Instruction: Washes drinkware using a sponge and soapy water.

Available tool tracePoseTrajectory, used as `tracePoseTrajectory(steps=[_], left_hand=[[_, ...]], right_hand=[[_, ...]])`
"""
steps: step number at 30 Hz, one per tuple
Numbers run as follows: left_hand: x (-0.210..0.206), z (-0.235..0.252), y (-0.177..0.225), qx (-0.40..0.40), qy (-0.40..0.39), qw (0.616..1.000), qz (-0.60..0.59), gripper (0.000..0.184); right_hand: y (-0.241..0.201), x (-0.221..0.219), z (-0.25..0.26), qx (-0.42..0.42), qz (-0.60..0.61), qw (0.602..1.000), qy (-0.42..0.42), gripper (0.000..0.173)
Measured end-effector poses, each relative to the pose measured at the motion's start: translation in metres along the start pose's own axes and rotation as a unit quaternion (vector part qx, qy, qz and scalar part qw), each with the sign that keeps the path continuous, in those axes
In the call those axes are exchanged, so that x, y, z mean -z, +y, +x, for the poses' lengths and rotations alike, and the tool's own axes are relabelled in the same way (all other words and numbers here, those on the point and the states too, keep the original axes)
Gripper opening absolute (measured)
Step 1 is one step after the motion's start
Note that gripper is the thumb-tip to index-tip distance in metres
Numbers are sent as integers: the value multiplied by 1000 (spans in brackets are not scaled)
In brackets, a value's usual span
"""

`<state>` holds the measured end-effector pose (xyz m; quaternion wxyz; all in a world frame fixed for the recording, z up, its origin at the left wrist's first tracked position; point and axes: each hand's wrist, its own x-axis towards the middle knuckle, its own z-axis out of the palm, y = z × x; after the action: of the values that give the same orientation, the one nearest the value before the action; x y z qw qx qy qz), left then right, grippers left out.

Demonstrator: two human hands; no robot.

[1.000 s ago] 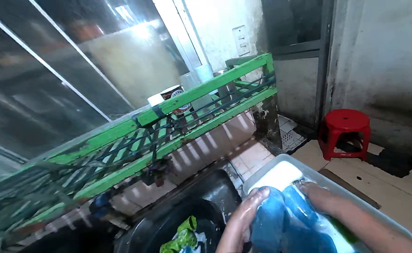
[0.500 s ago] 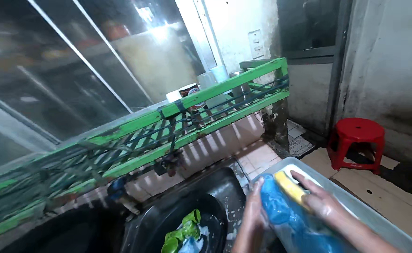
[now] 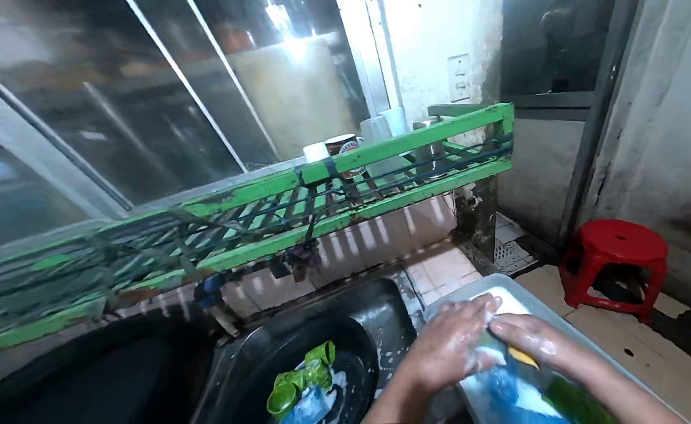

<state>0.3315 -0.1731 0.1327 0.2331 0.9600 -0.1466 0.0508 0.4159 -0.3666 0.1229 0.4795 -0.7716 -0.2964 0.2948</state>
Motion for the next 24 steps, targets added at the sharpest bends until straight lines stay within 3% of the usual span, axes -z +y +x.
tracePoseTrajectory(steps=[2,3,4,5,6,7,8,9,11,12,13,14,16,17,18,19,20,21,22,23,24], left_hand=[[3,-1,-15,64,139,986,-64,83],[-2,2,-21,117,196,953,-197,89],[-11,6,-23,154,254,876,-379,91],[-22,11,-21,176,309,760,-545,81],[-31,17,-14,194,353,633,-661,59],[-39,23,-9,225,374,543,-717,46],[-47,25,-9,245,367,521,-731,50],[-55,25,-11,255,353,535,-724,52],[-61,27,-1,296,313,595,-679,51],[-62,31,9,320,299,619,-652,55],[-65,36,20,352,302,629,-623,67],[-71,41,29,373,313,630,-605,79],[-77,49,37,374,334,614,-609,89],[-76,49,36,363,334,597,-633,87],[-75,46,34,342,328,573,-668,79],[-70,44,30,320,318,541,-710,66],[-65,43,24,290,294,509,-755,53],[-60,41,20,261,263,485,-792,46],[-56,41,17,245,239,482,-806,46],[-52,41,17,248,238,508,-789,44],[-51,43,21,264,259,548,-750,49]], right_hand=[[-4,11,-6,-23,139,990,12,51],[-6,10,-7,-15,210,977,21,50],[-7,4,-7,4,294,955,23,45],[-10,-6,-6,22,382,924,22,40],[-14,-22,-4,27,455,889,32,32],[-19,-38,-4,21,497,866,52,29],[-23,-54,-4,16,495,865,83,28],[-24,-68,-4,20,436,891,125,27],[-11,-84,-6,42,119,976,179,26],[-2,-82,-6,60,-93,980,165,27],[15,-79,-3,82,-254,952,148,29],[34,-75,2,100,-334,926,145,35],[48,-66,8,111,-287,935,178,43],[43,-67,8,104,-175,956,213,38],[31,-69,7,61,12,966,250,30],[14,-75,8,25,199,937,286,18],[-3,-79,7,6,329,897,294,17],[-14,-86,6,6,352,883,312,15],[-14,-91,6,34,275,903,328,15],[-1,-92,8,88,129,935,319,26],[17,-88,12,143,-63,938,310,33]])
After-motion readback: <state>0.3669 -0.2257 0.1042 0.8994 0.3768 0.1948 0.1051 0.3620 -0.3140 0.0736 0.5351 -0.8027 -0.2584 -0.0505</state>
